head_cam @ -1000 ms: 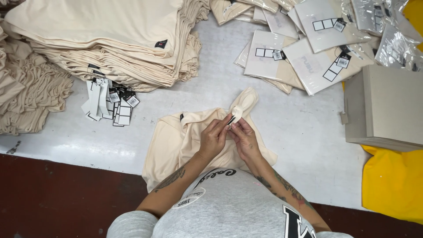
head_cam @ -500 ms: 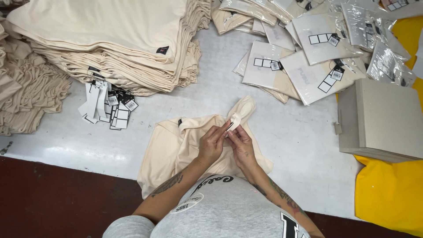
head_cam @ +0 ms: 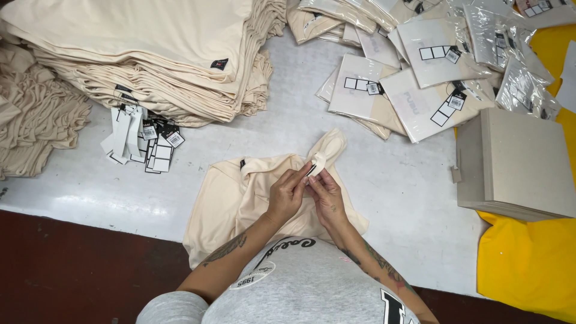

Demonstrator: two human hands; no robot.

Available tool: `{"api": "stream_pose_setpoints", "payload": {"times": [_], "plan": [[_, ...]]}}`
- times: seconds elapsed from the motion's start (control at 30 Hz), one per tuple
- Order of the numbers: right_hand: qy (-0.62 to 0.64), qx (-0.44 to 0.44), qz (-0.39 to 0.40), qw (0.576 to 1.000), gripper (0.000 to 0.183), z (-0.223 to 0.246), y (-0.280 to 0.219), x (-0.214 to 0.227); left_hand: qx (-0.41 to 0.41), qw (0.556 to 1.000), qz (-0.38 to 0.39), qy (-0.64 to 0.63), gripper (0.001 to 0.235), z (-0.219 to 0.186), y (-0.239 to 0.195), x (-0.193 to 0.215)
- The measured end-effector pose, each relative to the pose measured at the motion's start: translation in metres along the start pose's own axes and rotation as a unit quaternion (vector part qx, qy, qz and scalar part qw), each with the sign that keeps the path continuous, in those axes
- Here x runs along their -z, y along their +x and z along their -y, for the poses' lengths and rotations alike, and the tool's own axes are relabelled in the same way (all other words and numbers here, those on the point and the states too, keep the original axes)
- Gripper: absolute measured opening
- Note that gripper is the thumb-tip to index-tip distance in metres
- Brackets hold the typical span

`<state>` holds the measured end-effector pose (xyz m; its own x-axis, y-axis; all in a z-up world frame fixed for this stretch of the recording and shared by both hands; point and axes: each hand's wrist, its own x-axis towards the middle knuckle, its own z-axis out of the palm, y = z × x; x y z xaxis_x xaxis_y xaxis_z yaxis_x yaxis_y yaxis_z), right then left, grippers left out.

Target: Folding a t-shirt using a cardboard template on a factory work table

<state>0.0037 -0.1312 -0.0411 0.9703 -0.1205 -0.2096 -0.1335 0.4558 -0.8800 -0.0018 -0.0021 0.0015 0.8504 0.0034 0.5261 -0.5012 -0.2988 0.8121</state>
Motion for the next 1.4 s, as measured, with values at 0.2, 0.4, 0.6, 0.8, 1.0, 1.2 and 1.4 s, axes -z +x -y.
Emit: {"api": "stream_pose_setpoints", "payload": {"times": [0.2,0.4,0.6,0.8,1.0,1.2,1.4], "plan": [[-0.005,0.006,0.0,1.0,0.045,-0.006,0.002,0.005,0.002,1.0,-0.004,-0.016,0.037,0.003,-0.001,-0.002],[-0.012,0.006,0.0,1.0,0.047,-0.009,0.005,0.009,0.007,1.0,-0.006,-0.016,0.037,0.004,-0.002,-0.003],[-0.021,0.018,0.008,1.0,0.048,-0.008,0.002,0.006,0.005,1.0,-0.006,-0.014,0.039,0.002,0.0,-0.001],[-0.014,0.032,0.003,0.999,0.047,-0.007,0.0,0.002,-0.006,1.0,-0.011,-0.012,0.038,-0.002,0.002,0.0],[-0.017,0.046,0.001,0.999,0.049,-0.015,0.004,0.008,-0.009,1.0,-0.01,-0.012,0.037,0.002,0.001,0.0],[-0.028,0.063,-0.004,0.998,0.05,-0.021,0.006,0.013,-0.009,1.0,-0.013,-0.004,0.037,0.0,0.001,-0.001],[-0.074,0.079,-0.003,0.994,0.053,-0.016,0.006,0.012,0.004,1.0,-0.008,-0.005,0.038,-0.002,0.001,0.0]]}}
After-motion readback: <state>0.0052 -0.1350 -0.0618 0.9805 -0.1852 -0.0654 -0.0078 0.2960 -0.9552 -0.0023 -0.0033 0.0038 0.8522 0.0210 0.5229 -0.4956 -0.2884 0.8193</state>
